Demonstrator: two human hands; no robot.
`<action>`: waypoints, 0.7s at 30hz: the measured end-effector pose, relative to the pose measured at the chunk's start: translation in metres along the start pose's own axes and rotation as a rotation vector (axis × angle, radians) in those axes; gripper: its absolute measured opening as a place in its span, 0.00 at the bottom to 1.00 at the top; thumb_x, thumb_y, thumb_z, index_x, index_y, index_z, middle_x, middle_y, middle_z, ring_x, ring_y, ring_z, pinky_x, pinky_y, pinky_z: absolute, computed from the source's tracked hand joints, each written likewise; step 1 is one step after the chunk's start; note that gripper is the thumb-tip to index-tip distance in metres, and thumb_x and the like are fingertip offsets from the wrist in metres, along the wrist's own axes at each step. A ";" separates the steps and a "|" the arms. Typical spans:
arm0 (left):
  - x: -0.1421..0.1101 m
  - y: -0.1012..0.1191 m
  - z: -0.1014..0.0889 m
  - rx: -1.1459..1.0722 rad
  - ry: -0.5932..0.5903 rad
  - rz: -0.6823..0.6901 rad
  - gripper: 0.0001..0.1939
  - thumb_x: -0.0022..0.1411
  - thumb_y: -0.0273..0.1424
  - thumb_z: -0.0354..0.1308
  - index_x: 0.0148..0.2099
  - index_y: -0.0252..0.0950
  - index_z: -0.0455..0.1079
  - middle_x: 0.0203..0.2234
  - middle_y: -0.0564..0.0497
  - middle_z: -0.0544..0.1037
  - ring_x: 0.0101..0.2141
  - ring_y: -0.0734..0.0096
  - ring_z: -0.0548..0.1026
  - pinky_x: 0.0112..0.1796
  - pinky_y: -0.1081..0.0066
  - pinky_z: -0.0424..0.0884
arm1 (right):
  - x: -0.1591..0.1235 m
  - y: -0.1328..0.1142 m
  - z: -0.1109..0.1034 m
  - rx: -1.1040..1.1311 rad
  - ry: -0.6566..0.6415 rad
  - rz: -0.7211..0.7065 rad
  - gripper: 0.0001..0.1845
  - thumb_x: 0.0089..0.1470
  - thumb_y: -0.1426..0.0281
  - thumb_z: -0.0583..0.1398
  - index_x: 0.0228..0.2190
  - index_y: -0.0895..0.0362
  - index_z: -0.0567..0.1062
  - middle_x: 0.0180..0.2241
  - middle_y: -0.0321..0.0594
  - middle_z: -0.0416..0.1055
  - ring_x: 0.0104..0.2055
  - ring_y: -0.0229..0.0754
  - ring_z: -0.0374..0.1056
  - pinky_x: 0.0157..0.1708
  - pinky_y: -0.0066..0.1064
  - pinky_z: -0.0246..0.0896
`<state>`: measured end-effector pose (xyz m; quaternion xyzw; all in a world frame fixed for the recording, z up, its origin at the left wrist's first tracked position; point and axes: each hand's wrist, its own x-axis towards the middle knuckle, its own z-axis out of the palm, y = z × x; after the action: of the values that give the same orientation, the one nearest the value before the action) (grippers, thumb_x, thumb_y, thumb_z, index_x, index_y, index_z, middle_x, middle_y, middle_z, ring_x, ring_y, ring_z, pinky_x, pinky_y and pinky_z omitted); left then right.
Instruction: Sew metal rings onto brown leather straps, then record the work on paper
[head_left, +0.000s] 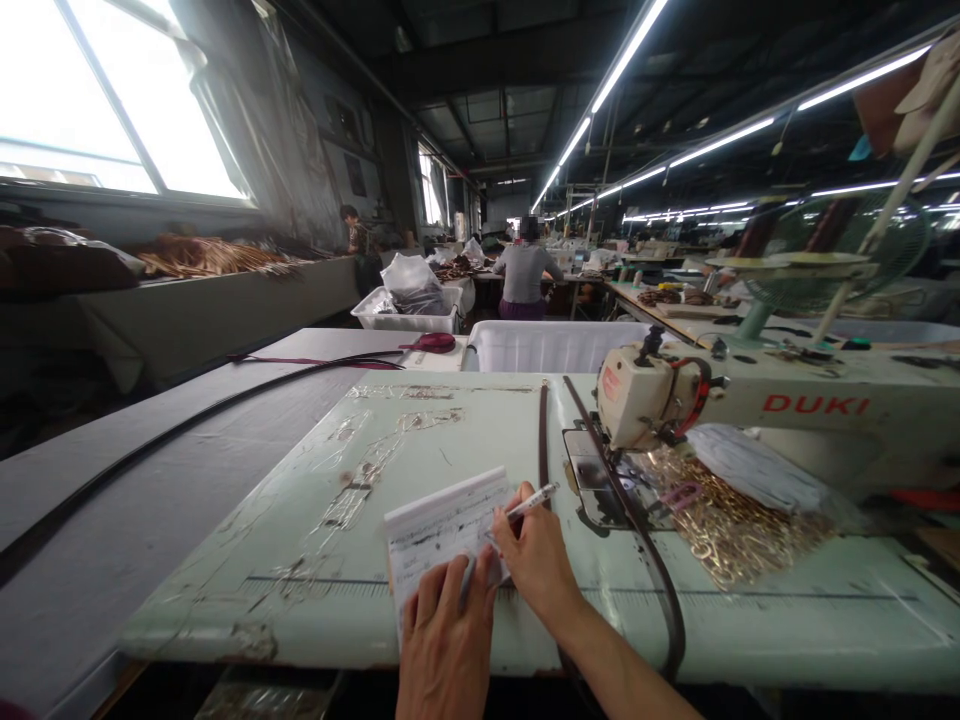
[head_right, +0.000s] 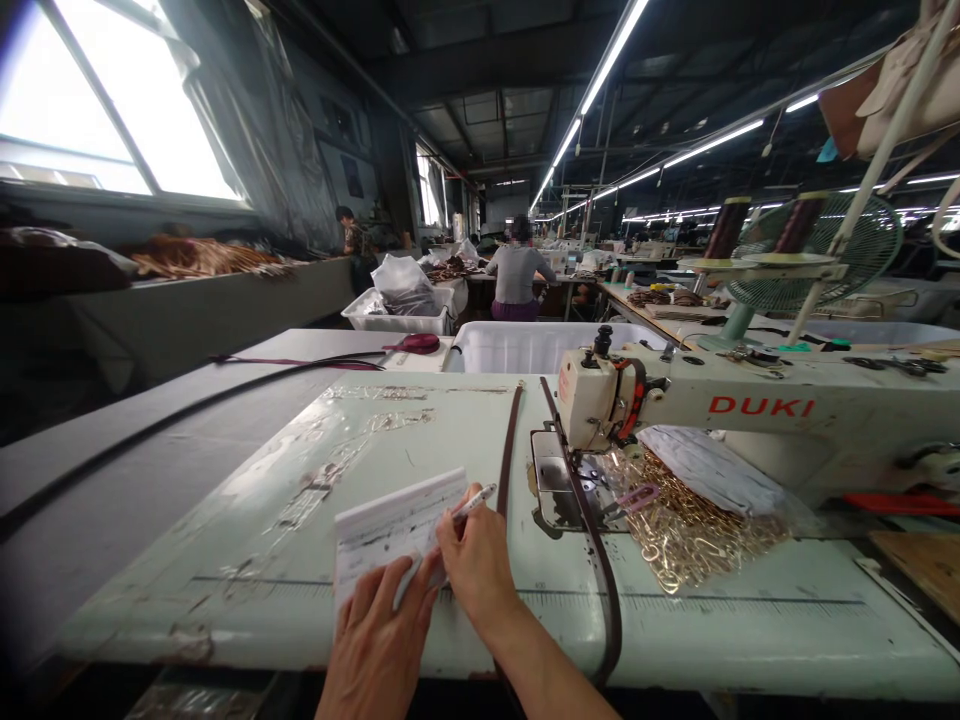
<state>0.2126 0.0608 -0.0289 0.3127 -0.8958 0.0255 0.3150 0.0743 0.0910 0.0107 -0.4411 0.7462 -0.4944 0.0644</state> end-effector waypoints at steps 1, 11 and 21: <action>0.000 0.000 0.000 0.000 -0.001 0.002 0.20 0.61 0.29 0.57 0.56 0.47 0.66 0.44 0.53 0.74 0.44 0.63 0.67 0.42 0.63 0.62 | 0.000 0.000 0.000 0.002 0.001 -0.001 0.08 0.56 0.65 0.51 0.28 0.54 0.58 0.22 0.34 0.66 0.26 0.42 0.68 0.27 0.28 0.56; 0.000 0.000 0.000 0.008 0.011 0.011 0.20 0.61 0.28 0.57 0.56 0.47 0.66 0.43 0.53 0.74 0.44 0.64 0.68 0.41 0.64 0.62 | 0.001 0.000 -0.004 -0.044 0.124 0.012 0.11 0.56 0.62 0.51 0.27 0.54 0.59 0.19 0.33 0.64 0.22 0.40 0.64 0.23 0.28 0.50; -0.001 -0.003 0.002 0.015 0.014 0.041 0.22 0.59 0.26 0.58 0.56 0.46 0.66 0.44 0.52 0.73 0.44 0.64 0.67 0.42 0.64 0.62 | 0.000 0.003 0.000 -0.069 0.113 -0.018 0.09 0.58 0.63 0.51 0.28 0.54 0.59 0.21 0.33 0.65 0.24 0.41 0.65 0.26 0.29 0.52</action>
<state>0.2140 0.0579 -0.0315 0.2965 -0.8995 0.0407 0.3183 0.0720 0.0914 0.0084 -0.4212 0.7613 -0.4930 0.0025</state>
